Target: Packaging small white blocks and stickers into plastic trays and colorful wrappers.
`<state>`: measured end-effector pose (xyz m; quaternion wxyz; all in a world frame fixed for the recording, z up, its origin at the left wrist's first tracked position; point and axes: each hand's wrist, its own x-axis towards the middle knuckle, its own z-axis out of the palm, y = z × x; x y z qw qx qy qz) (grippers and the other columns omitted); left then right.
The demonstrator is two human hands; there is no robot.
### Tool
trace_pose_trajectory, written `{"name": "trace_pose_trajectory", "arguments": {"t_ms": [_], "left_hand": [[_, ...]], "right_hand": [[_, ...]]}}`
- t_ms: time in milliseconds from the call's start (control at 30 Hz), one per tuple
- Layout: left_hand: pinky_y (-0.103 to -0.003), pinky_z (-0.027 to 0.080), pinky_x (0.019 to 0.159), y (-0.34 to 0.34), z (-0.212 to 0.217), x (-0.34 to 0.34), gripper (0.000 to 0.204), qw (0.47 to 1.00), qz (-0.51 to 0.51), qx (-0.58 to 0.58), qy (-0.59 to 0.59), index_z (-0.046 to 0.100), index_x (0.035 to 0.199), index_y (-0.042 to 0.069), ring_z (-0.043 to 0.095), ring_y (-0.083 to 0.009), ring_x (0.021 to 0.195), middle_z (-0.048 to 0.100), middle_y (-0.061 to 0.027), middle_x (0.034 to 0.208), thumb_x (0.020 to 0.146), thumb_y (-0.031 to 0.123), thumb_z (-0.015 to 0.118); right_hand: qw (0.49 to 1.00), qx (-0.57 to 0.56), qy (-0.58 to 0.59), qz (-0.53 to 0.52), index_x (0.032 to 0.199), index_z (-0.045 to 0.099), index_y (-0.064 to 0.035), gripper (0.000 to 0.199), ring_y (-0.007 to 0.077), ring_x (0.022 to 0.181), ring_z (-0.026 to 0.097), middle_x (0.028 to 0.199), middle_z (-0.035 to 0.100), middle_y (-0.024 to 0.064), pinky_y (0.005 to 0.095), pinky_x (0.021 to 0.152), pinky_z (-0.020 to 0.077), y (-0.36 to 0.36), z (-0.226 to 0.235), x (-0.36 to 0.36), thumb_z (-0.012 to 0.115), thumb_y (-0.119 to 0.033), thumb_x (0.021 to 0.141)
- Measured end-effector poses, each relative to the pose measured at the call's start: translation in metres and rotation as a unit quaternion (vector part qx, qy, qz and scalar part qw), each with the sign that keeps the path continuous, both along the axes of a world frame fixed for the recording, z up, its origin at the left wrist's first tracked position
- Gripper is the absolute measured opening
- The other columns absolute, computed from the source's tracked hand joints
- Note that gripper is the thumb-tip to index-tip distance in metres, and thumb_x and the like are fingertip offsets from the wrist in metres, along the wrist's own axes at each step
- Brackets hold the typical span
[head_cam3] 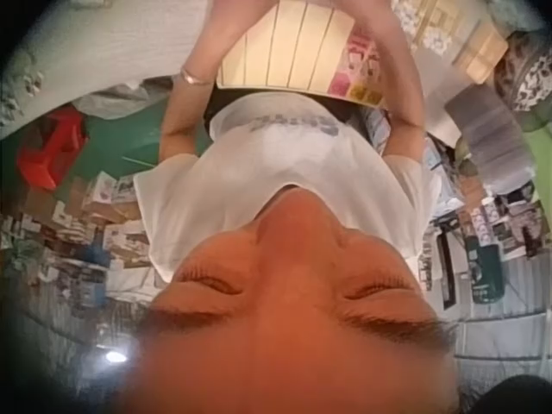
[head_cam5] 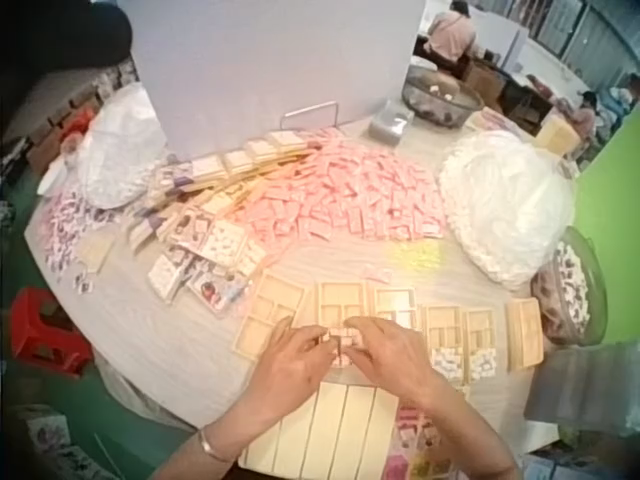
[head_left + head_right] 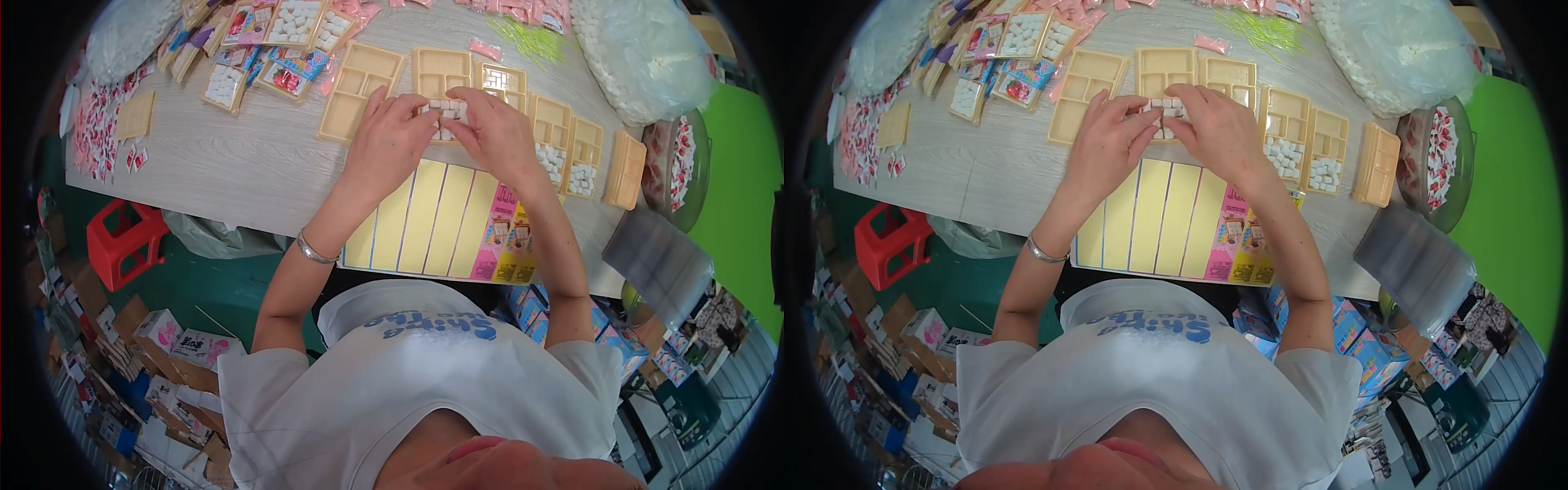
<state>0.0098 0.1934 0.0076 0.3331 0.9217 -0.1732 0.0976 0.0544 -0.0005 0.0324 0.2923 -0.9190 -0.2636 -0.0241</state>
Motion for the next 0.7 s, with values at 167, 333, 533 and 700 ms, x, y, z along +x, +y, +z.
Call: {"name": "trace_pose_trajectory", "arguments": {"t_ms": [167, 333, 533, 700], "left_hand": [[-0.05, 0.038, 0.112, 0.001, -0.001, -0.001, 0.02, 1.0, 0.001, -0.011, 0.001, 0.073, 0.106, 0.008, 0.065, -0.0248, 0.103, 0.066, -0.0076, 0.112, 0.087, 0.014, 0.073], [-0.05, 0.039, 0.111, 0.001, -0.001, -0.001, 0.021, 1.0, 0.002, -0.012, 0.004, 0.073, 0.107, 0.008, 0.065, -0.0259, 0.103, 0.066, -0.0074, 0.113, 0.087, 0.015, 0.073], [-0.051, 0.036, 0.113, -0.004, 0.005, 0.001, 0.027, 1.0, 0.005, -0.007, 0.005, 0.071, 0.112, 0.009, 0.06, -0.0287, 0.115, 0.065, -0.0067, 0.119, 0.086, 0.017, 0.074], [-0.056, 0.027, 0.117, -0.022, 0.011, -0.002, 0.051, 0.995, -0.007, 0.093, -0.033, 0.063, 0.132, 0.01, 0.043, -0.0304, 0.139, 0.056, -0.0075, 0.141, 0.087, 0.033, 0.074]], "right_hand": [[1.0, 0.005, 0.007, -0.015, 0.101, 0.072, -0.0115, 0.017, 0.025, 0.067, 0.065, 0.076, 0.065, 0.0052, 0.0373, 0.058, 0.0516, -0.008, -0.007, -0.001, 0.075, -0.021, 0.087], [0.999, -0.017, -0.035, 0.004, 0.092, 0.075, -0.0126, 0.007, 0.0243, 0.066, 0.065, 0.074, 0.064, 0.0045, 0.0371, 0.058, 0.0515, -0.004, -0.004, -0.002, 0.074, -0.016, 0.087], [0.998, -0.025, -0.035, 0.054, 0.103, 0.075, -0.0109, 0.015, 0.0173, 0.06, 0.062, 0.072, 0.063, 0.0022, 0.0317, 0.053, 0.0485, -0.012, 0.007, 0.0, 0.074, -0.011, 0.088], [0.968, 0.217, 0.055, -0.111, 0.118, 0.074, -0.0083, 0.023, -0.0025, 0.06, 0.036, 0.066, 0.043, -0.0125, 0.0176, 0.052, 0.0265, -0.079, 0.046, 0.024, 0.068, -0.005, 0.097]]}}
